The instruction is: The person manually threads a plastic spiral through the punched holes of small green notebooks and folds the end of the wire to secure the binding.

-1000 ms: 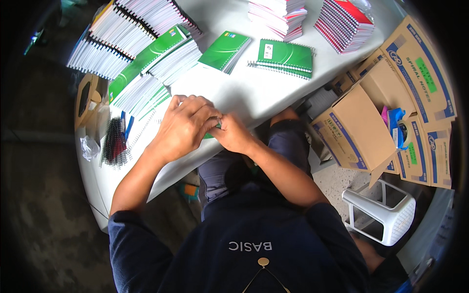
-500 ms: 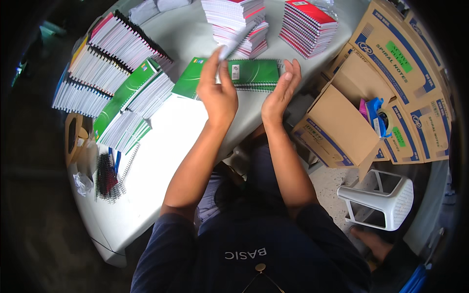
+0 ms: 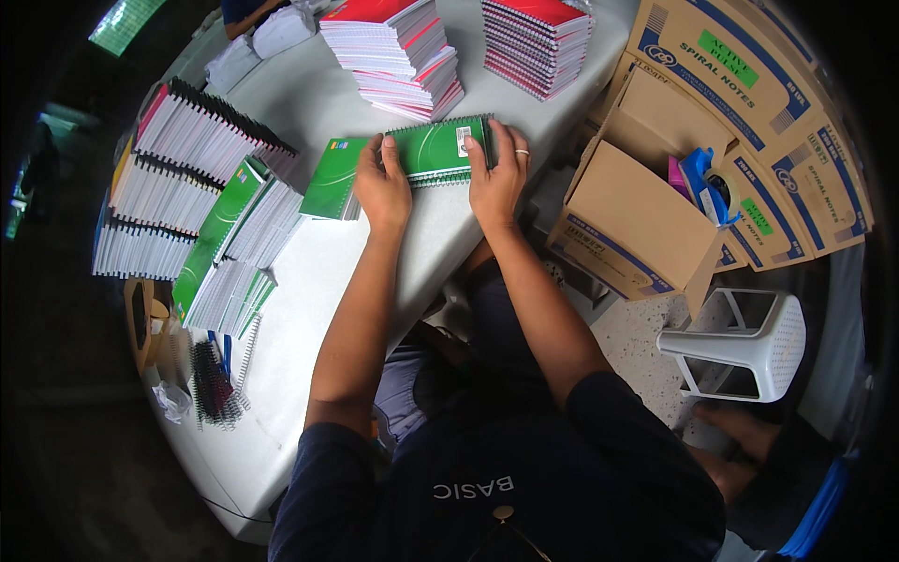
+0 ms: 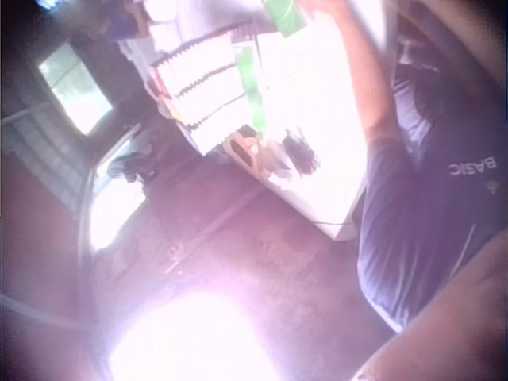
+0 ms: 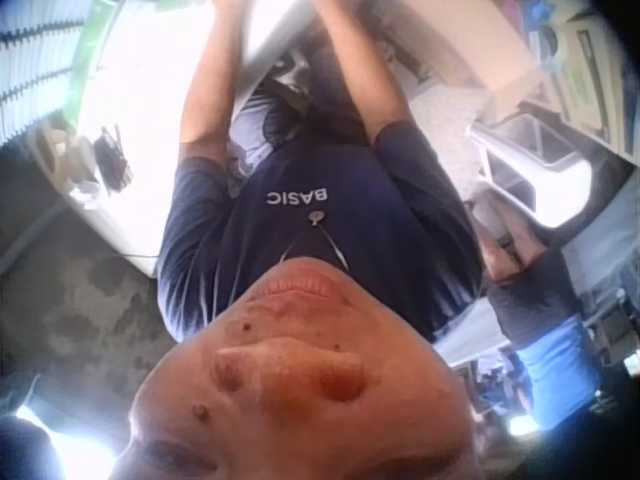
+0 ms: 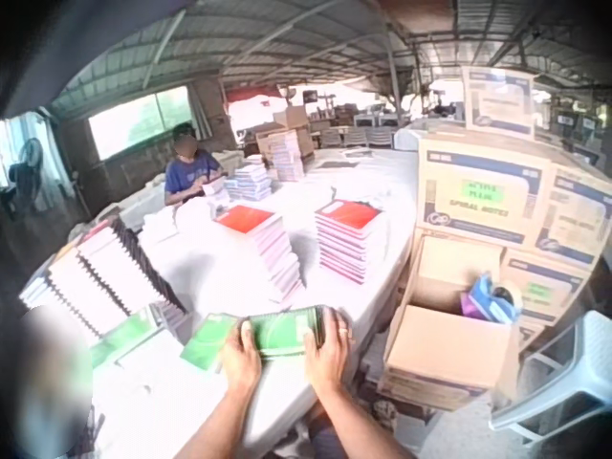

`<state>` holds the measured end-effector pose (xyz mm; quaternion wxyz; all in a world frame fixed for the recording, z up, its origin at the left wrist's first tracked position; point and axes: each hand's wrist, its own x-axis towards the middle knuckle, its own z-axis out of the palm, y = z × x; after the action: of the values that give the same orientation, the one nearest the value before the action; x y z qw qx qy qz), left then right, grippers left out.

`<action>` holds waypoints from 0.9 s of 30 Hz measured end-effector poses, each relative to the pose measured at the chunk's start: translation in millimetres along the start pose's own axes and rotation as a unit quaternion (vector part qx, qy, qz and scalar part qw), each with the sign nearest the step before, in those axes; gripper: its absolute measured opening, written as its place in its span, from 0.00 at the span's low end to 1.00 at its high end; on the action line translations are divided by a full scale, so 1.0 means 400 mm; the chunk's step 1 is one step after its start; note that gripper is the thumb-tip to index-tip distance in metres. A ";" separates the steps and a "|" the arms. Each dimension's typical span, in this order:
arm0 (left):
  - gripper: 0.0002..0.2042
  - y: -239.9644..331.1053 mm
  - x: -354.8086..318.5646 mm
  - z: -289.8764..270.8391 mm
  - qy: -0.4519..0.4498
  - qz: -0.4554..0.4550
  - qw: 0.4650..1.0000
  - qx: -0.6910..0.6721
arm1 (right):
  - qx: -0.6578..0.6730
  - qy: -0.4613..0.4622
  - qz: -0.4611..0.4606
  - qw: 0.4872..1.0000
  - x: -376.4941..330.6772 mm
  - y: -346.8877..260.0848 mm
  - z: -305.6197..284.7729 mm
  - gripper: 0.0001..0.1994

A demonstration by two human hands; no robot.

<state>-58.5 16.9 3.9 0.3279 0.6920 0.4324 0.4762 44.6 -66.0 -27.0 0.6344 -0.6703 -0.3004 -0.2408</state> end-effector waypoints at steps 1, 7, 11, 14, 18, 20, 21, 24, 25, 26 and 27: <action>0.19 0.001 0.000 -0.001 -0.010 0.043 0.999 0.028 | -0.033 -0.024 -0.001 0.999 0.005 0.000 0.001 0.17; 0.15 0.025 -0.044 -0.018 -0.039 0.076 0.994 0.066 | -0.029 -0.116 0.073 0.990 0.009 0.001 -0.018 0.20; 0.14 0.028 -0.066 -0.019 -0.018 0.081 0.990 0.112 | -0.023 -0.078 0.066 0.994 -0.004 0.004 -0.025 0.18; 0.14 0.037 -0.063 -0.024 -0.013 0.116 0.986 0.121 | -0.077 -0.057 0.021 0.995 -0.009 0.005 -0.024 0.16; 0.16 0.057 -0.025 -0.079 -0.082 0.113 0.969 0.203 | -0.097 -0.091 -0.003 0.991 -0.024 -0.004 -0.033 0.18; 0.17 0.048 -0.005 -0.132 -0.049 0.173 0.949 0.259 | -0.107 -0.113 -0.023 0.987 -0.041 -0.012 -0.041 0.20; 0.19 0.034 0.013 -0.174 -0.051 0.204 0.943 0.257 | -0.110 -0.121 -0.028 0.986 -0.051 -0.017 -0.045 0.20; 0.22 -0.031 0.025 -0.297 -0.172 0.222 0.883 0.377 | -0.106 -0.136 -0.031 0.985 -0.063 -0.026 -0.046 0.21; 0.22 -0.051 0.019 -0.323 -0.163 0.294 0.860 0.384 | -0.102 -0.144 -0.033 0.984 -0.061 -0.031 -0.049 0.21; 0.21 -0.060 0.007 -0.353 -0.144 0.332 0.842 0.399 | -0.101 -0.159 -0.007 0.982 -0.059 -0.041 -0.055 0.23; 0.21 -0.058 -0.004 -0.377 -0.162 0.367 0.809 0.430 | -0.099 -0.177 0.016 0.979 -0.053 -0.054 -0.060 0.25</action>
<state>-207.6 31.4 33.4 -0.1372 0.9366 0.2470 0.2074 15.9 -91.7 -24.9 0.5053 -0.7667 -0.3718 -0.1361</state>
